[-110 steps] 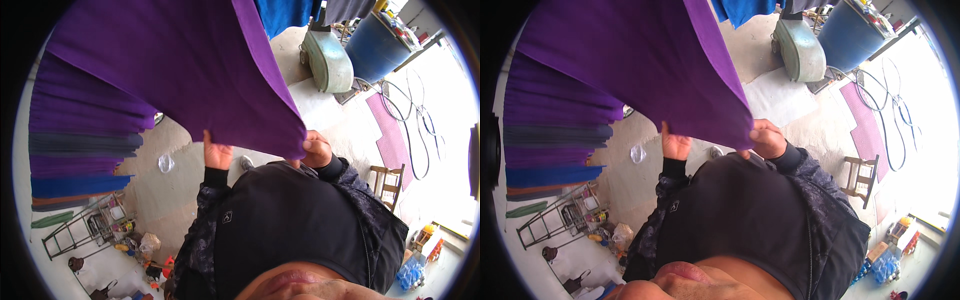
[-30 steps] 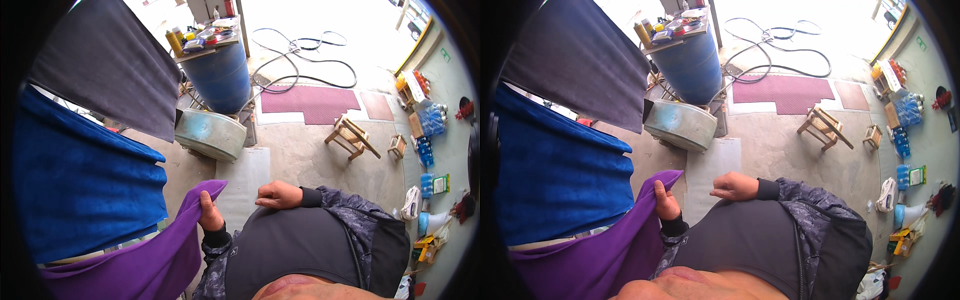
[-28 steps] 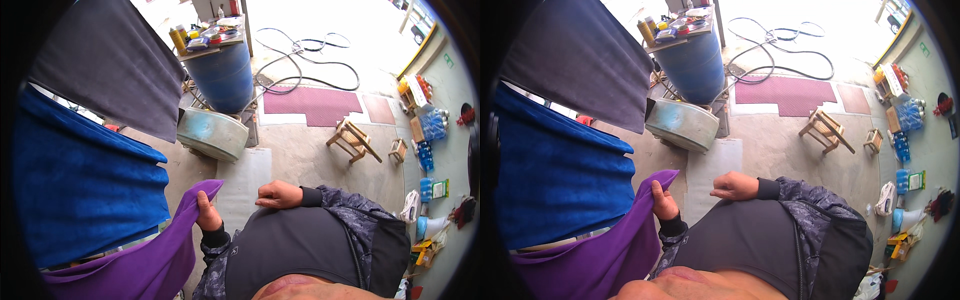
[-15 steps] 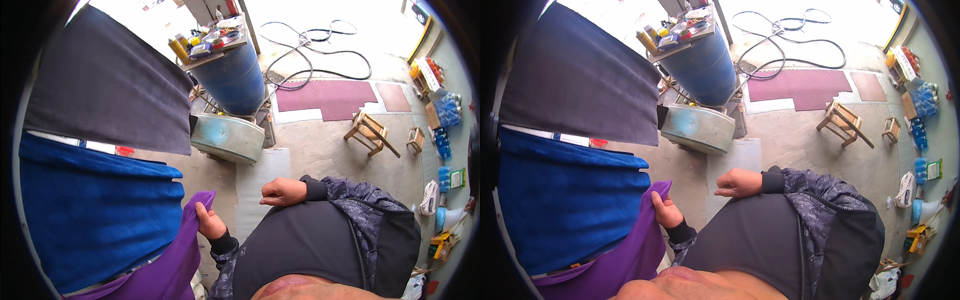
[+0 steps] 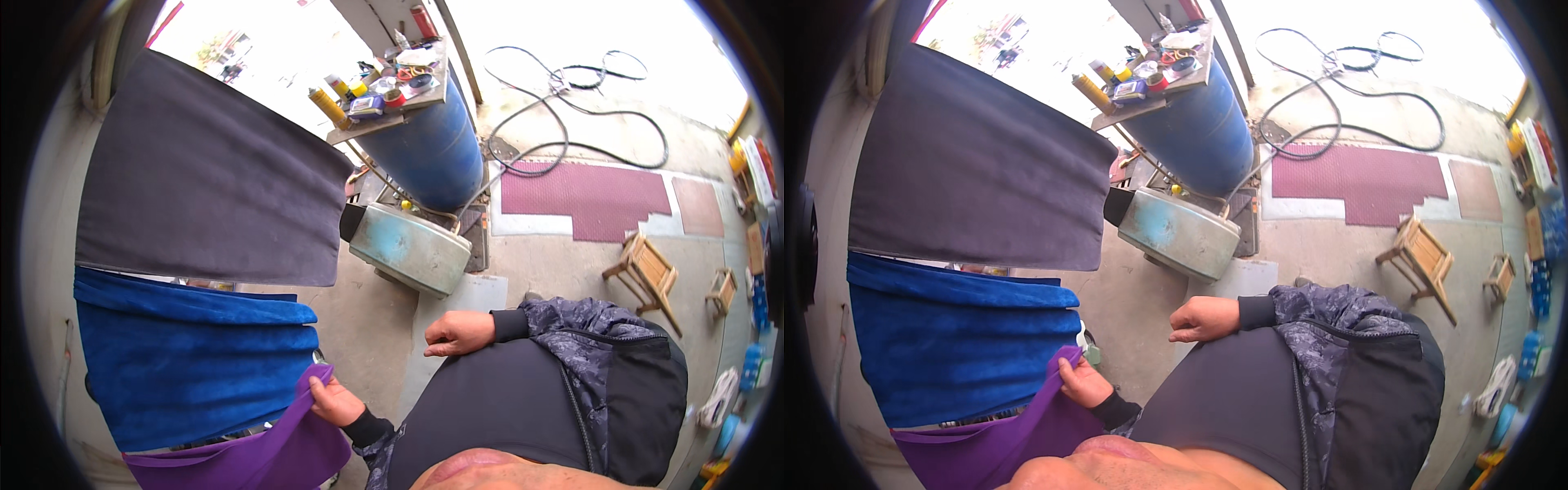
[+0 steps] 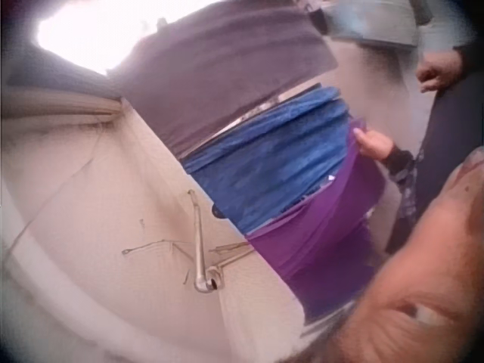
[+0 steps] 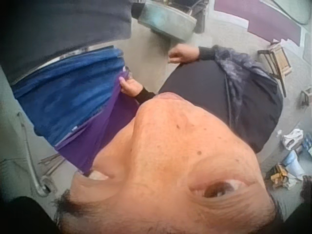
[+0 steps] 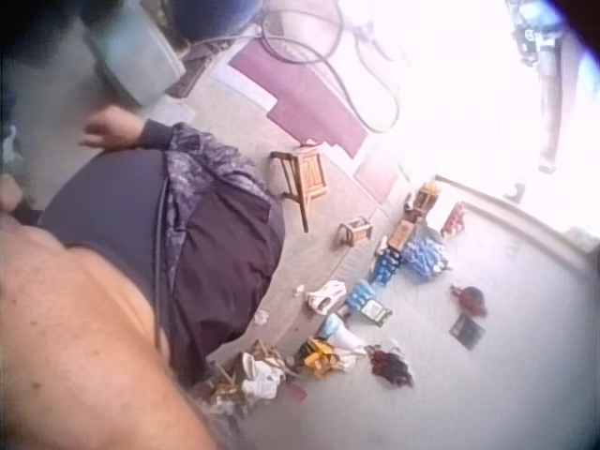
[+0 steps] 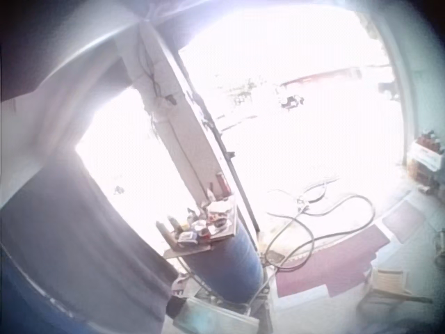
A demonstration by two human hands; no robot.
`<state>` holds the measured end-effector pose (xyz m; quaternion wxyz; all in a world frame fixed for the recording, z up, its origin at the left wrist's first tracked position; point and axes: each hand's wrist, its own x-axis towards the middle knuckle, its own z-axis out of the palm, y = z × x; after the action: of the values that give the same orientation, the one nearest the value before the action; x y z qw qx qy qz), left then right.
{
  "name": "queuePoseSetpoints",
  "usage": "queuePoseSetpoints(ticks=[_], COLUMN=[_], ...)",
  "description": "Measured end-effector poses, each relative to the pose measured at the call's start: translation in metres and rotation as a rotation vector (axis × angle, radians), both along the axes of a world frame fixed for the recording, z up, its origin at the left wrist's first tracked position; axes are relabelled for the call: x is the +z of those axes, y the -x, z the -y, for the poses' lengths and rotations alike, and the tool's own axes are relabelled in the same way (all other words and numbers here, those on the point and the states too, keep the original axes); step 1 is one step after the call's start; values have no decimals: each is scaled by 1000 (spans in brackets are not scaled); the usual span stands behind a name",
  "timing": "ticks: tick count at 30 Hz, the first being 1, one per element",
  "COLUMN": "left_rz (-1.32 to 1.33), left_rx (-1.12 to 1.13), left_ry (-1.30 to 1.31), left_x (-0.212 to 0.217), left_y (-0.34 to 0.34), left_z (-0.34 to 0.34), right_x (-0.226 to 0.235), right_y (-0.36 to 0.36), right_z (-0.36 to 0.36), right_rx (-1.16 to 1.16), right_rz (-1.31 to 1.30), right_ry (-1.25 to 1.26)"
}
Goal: The person inspects the edges of two large fabric pieces, first purple then dark gray, by hand. They hold the fabric up, pinch and rub the edges, and examine the seams closely.
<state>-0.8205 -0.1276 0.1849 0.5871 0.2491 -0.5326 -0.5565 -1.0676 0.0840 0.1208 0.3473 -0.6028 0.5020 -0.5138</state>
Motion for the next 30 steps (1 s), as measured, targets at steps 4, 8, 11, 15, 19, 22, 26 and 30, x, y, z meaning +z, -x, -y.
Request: queuePoseSetpoints(ticks=[4, 8, 11, 15, 19, 22, 26, 30], left_rz=[-64, -141, -178, -193, -309, -225, -108, 78], left_rx=[156, 267, 374, 516, 427, 222, 143, 309], left_ry=[-53, -149, -196, -332, -561, -557, -471, -440], left_x=[2, -6, -21, -47, -72, -92, -109, -110], left_y=[34, 48, 43, 35, 27, 32, 63, 109], left_z=[-10, -12, -15, -10, -11, 5, 77, 192], right_x=[-3, -5, -7, -10, -20, -23, -14, -6], right_y=[76, 140, 166, 190, 192, 192, 213, 234], right_z=[-26, -44, -54, -44, -32, -22, -13, 2], right_rx=[48, 90, 104, 156, 215, 238, 153, 3], right_rz=[-29, -42, -11, 16, 59, 72, 41, 1], right_ry=[61, 57, 47, 18, 38, 33, -9, -31])
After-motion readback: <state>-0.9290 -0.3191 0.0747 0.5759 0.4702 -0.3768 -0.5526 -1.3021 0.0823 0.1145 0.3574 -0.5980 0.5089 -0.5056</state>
